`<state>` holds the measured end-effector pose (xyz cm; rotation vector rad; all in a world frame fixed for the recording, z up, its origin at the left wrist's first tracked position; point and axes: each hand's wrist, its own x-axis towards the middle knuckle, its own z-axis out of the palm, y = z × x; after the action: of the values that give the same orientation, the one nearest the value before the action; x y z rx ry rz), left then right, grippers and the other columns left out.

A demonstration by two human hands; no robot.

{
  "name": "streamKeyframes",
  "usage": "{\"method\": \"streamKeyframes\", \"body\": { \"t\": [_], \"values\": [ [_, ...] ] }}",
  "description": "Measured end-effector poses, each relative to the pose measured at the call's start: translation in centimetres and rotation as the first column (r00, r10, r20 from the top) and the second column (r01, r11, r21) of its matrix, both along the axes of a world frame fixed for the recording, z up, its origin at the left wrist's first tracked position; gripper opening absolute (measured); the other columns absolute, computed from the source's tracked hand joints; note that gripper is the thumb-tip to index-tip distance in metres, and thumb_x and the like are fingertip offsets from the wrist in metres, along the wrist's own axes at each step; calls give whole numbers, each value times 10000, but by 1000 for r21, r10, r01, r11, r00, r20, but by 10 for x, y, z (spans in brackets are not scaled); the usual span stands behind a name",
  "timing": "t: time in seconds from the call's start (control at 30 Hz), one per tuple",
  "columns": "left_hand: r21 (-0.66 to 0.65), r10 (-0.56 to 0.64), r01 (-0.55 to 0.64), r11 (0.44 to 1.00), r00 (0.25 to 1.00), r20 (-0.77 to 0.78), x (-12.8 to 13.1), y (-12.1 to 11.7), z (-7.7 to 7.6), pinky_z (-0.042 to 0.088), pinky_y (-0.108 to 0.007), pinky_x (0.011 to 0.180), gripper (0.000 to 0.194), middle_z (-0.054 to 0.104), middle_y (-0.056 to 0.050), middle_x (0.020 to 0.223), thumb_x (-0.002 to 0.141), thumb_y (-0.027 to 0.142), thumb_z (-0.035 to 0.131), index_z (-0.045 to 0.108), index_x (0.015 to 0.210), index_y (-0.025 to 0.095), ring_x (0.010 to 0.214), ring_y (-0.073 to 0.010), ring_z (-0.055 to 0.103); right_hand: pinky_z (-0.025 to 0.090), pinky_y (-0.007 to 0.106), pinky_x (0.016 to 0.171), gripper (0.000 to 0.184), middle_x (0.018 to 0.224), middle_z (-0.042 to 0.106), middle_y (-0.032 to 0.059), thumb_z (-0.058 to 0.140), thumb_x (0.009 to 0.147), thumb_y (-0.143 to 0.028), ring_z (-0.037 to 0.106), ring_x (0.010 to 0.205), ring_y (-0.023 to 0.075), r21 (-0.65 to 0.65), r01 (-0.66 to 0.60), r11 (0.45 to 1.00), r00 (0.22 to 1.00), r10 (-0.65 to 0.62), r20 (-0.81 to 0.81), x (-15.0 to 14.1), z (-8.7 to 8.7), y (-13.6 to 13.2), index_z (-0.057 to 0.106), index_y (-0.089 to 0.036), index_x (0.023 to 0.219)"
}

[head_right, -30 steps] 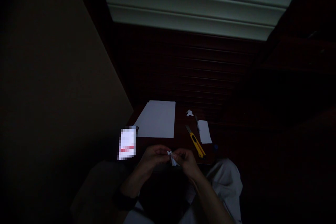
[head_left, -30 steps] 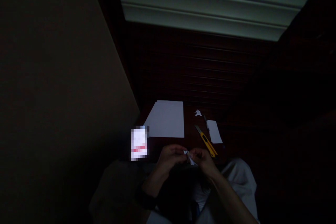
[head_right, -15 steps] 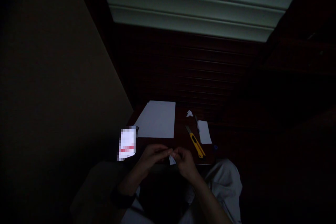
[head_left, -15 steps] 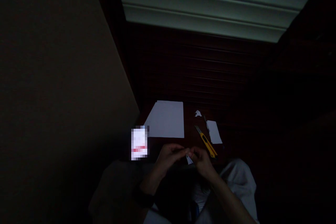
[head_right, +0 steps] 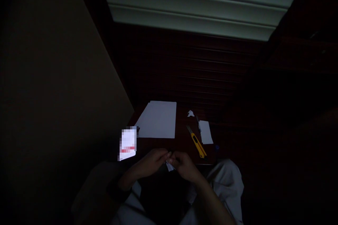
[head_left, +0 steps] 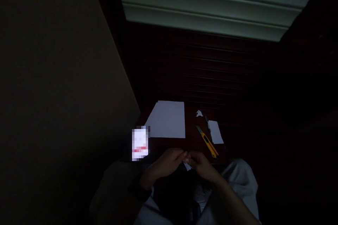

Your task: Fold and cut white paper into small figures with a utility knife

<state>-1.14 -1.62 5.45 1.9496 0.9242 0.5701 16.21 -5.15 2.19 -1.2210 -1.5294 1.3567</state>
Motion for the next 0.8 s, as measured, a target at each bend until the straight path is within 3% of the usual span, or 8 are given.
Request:
{"method": "streamKeyframes", "body": {
  "t": [0.13,0.27,0.4,0.53,0.63,0.8],
  "values": [
    [-107,70,-66,992,997,36,2,-4,-5,280,-221,522,410,539,6,576,868,427,391,591,627,162,537,-122,435,363,218,579,330,607,506,-19,605,751,-458,443,592,112,-148,-35,988,982,6,-190,-2,-1,-1,584,-146,645],
    [-144,102,-95,985,994,40,1,-4,-10,285,-219,511,423,554,0,584,869,430,383,597,636,149,549,-125,457,438,279,661,256,721,582,15,657,702,-405,529,684,145,-325,-110,939,914,-33,-404,-1,0,-5,625,-159,764],
    [-131,149,-138,982,986,77,0,-6,-15,307,-218,540,397,579,-12,630,870,419,392,614,683,149,583,-131,473,457,315,671,288,728,597,40,609,749,-409,549,639,136,-411,-142,900,908,-47,-417,3,0,-6,651,-135,825],
    [-170,225,-203,964,967,119,1,-8,-20,310,-215,539,418,548,-2,603,855,457,411,583,640,143,572,-122,449,449,291,645,283,697,599,35,636,724,-399,537,588,118,-420,-150,895,901,-51,-430,2,2,-5,655,-120,771],
    [-309,255,-195,931,952,170,2,-10,-21,286,-209,499,449,486,18,552,830,508,426,563,620,136,518,-101,395,419,250,601,268,656,591,21,656,705,-390,519,563,112,-367,-136,920,903,-38,-429,0,7,-5,650,-123,720],
    [-595,289,-98,797,928,234,3,-10,-14,174,-199,421,460,413,41,525,786,554,467,560,662,122,435,-58,266,362,228,574,321,560,568,10,583,778,-410,487,530,109,-284,-93,954,925,-23,-380,-4,15,-7,624,-128,630]
  ]
}}
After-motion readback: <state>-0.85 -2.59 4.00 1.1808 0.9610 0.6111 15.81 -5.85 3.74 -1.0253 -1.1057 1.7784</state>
